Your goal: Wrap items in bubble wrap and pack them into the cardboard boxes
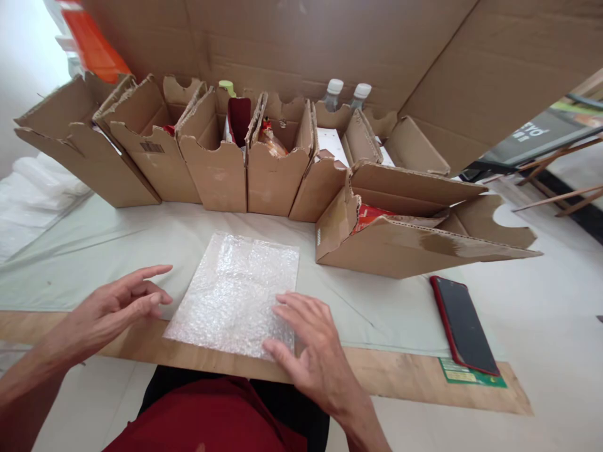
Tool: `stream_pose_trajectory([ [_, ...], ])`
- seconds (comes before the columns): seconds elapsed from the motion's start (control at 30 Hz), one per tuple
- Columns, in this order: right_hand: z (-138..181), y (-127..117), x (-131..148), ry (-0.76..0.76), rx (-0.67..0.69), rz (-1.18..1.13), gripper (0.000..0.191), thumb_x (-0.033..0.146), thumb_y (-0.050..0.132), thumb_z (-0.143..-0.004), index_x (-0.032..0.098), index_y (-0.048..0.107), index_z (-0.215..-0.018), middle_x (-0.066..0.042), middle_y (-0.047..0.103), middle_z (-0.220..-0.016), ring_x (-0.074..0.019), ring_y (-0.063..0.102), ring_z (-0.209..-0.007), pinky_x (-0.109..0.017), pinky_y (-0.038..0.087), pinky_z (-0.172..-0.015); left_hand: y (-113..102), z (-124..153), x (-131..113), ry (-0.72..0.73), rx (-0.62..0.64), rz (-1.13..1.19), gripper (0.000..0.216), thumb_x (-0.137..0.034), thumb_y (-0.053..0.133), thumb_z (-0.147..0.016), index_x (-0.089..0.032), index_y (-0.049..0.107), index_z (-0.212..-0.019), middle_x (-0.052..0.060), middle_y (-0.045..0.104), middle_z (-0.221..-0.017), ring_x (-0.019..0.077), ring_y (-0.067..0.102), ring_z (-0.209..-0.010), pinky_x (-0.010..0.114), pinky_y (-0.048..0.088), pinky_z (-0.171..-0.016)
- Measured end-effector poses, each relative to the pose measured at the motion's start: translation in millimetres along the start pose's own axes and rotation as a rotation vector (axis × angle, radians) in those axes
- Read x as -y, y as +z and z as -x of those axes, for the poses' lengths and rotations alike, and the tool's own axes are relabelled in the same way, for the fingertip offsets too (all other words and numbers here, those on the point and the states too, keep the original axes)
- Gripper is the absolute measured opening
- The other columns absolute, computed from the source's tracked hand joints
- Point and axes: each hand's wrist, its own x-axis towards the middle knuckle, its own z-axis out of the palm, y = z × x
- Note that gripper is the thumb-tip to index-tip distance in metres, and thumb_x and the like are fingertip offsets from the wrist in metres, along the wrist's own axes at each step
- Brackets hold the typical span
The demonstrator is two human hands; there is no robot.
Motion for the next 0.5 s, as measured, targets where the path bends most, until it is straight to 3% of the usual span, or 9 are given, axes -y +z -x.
stream_pose_trajectory([
  [0.1,-23.2,-0.5,-0.9,0.061,-0.086,0.022,0.024,0.033,0.059,-0.098,0.025,0.068,-0.118,-0.009,0.07,-0.127,-0.027,0.064,-0.121,-0.049,0.05,-0.101,16.9,-13.5,-18.7,0.233,-0.069,-0.235,0.044,-0.047,0.057,-0.093,-0.025,0.064,-0.131,0.01,0.073,-0.116,0.0313,0.066,-0.11,0.044,0.054,-0.094],
  [0.17,-44.5,12.0,1.8,0.026,-0.038,0.049,0.029,0.031,0.058,-0.097,0.025,0.066,-0.124,-0.01,0.066,-0.136,-0.0275,0.059,-0.128,-0.051,0.048,-0.105,39.1,-30.5,-25.3,0.439,-0.067,-0.389,0.042,-0.039,0.056,-0.093,-0.023,0.065,-0.131,0.012,0.063,-0.14,0.0351,0.05,-0.136,0.052,0.041,-0.112],
  [0.23,-63.2,29.3,2.1,-0.034,0.065,0.096,0.039,0.031,0.06,-0.095,0.023,0.061,-0.134,-0.013,0.058,-0.146,-0.0295,0.052,-0.136,-0.052,0.046,-0.108,61.0,-49.3,-22.4,0.553,0.001,-0.531,0.048,-0.035,0.057,-0.092,-0.02,0.061,-0.137,0.014,0.051,-0.154,0.0364,0.033,-0.15,0.057,0.028,-0.121],
  [0.37,-70.3,52.3,-17.2,-0.043,0.162,0.229,0.05,0.037,0.061,-0.095,0.022,0.056,-0.142,-0.015,0.049,-0.154,-0.0328,0.043,-0.144,-0.056,0.04,-0.112,83.8,-72.3,3.0,0.534,0.109,-0.707,0.059,-0.041,0.057,-0.094,-0.017,0.051,-0.147,0.018,0.035,-0.164,0.0391,0.023,-0.154,0.061,0.017,-0.123],
  [0.5,-34.6,43.9,-51.5,0.053,0.051,0.353,0.048,0.038,0.056,-0.098,0.019,0.056,-0.142,-0.016,0.051,-0.153,-0.0349,0.045,-0.142,-0.057,0.038,-0.111,86.3,-72.3,19.0,0.554,0.081,-0.737,0.059,-0.042,0.054,-0.097,-0.019,0.045,-0.151,0.015,0.028,-0.167,0.036,0.015,-0.157,0.059,0.005,-0.125],
])
